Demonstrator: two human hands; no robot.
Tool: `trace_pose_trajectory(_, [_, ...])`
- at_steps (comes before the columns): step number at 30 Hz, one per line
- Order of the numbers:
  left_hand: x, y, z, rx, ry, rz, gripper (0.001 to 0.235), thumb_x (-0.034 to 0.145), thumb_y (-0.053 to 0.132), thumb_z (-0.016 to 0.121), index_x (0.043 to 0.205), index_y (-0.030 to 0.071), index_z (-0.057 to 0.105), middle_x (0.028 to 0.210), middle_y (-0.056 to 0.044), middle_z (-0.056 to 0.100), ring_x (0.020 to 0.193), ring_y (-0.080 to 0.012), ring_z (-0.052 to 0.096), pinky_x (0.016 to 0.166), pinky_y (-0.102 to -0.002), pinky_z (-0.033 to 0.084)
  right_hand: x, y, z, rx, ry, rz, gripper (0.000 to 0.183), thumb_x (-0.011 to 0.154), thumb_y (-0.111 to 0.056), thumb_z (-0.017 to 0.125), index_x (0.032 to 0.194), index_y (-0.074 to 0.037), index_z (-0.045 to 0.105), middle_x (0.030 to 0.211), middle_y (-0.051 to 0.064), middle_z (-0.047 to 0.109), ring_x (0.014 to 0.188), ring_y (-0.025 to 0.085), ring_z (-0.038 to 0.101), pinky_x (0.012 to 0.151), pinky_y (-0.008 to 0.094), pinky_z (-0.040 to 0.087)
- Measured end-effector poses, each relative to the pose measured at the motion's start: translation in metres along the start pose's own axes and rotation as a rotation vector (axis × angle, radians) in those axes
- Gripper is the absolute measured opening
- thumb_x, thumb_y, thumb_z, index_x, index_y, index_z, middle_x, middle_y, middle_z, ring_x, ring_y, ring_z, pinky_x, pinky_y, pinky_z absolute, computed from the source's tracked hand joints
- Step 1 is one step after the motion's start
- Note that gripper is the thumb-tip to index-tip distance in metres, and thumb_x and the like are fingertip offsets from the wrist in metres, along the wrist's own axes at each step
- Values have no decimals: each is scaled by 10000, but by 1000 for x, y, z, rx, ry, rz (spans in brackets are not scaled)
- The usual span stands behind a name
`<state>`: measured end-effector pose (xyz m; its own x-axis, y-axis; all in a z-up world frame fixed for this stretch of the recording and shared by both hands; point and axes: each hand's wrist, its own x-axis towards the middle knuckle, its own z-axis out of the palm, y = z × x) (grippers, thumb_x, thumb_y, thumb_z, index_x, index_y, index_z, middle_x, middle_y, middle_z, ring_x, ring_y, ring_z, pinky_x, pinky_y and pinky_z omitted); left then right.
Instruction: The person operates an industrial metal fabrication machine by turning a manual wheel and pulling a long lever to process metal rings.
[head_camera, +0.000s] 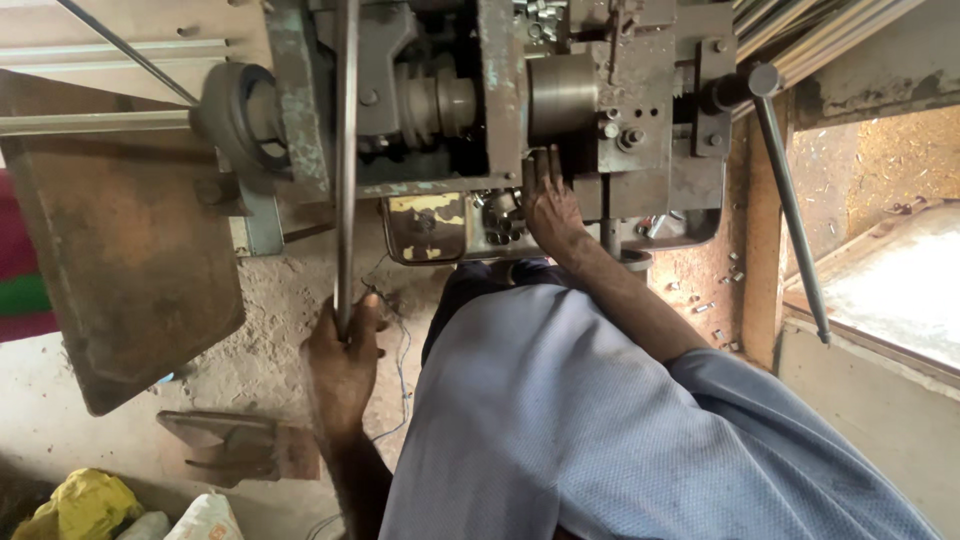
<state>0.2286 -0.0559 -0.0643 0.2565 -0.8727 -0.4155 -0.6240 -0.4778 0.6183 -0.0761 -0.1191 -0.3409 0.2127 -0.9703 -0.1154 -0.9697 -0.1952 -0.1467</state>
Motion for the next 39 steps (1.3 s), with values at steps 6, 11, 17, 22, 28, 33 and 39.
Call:
trace_pose_trajectory(6, [6, 5, -8, -32, -134, -70, 353, 982, 378, 600, 1092, 54, 690, 781, -96, 783, 594, -195, 750, 531, -337, 590, 46, 0, -6, 116, -205, 202, 672, 801, -59, 638, 1419, 105, 432, 1448, 336, 417, 1355, 479, 412, 896, 455, 573])
trace_pose_trajectory(11, [4, 6, -8, -121, -112, -14, 412, 965, 373, 597, 1175, 28, 676, 792, -131, 784, 722, -209, 799, 548, -369, 603, 82, 5, 1, 113, -113, 135, 615, 816, -78, 638, 1380, 95, 462, 1399, 317, 457, 1308, 457, 452, 886, 443, 577])
trace_pose_trajectory(17, [6, 14, -16, -102, -176, -53, 400, 969, 331, 591, 1198, 10, 662, 828, -206, 784, 785, -296, 810, 635, -398, 626, 113, 6, 7, 103, -73, 129, 550, 834, -100, 639, 1333, 82, 498, 1341, 293, 506, 1251, 431, 499, 875, 429, 582])
trace_pose_trajectory(22, [4, 17, -22, -131, -212, -69, 357, 961, 297, 569, 1213, 61, 662, 804, -187, 783, 751, -318, 804, 624, -426, 618, 125, 13, 7, 108, -65, 157, 497, 850, -119, 639, 1295, 72, 528, 1292, 274, 546, 1203, 409, 539, 865, 417, 586])
trace_pose_trajectory(28, [5, 6, -18, -146, -140, 105, 270, 993, 276, 627, 1107, 36, 677, 793, -191, 775, 734, -314, 800, 596, -417, 605, 128, 13, 6, 104, -61, 162, 437, 868, -142, 640, 1248, 59, 564, 1234, 251, 594, 1146, 382, 587, 853, 403, 590])
trace_pose_trajectory(33, [4, 9, -20, -169, -134, 101, 296, 986, 269, 605, 1174, 53, 682, 788, -178, 767, 718, -292, 795, 582, -400, 598, 128, 11, 4, 96, -38, 132, 391, 883, -161, 640, 1209, 49, 594, 1185, 231, 634, 1099, 360, 626, 844, 391, 594])
trace_pose_trajectory(39, [5, 3, -13, -115, -97, 102, 324, 985, 307, 640, 1150, 33, 695, 783, -141, 773, 680, -248, 786, 586, -380, 590, 100, 12, 5, 78, -22, 132, 342, 901, -183, 640, 1163, 36, 630, 1127, 208, 682, 1042, 334, 674, 832, 376, 599])
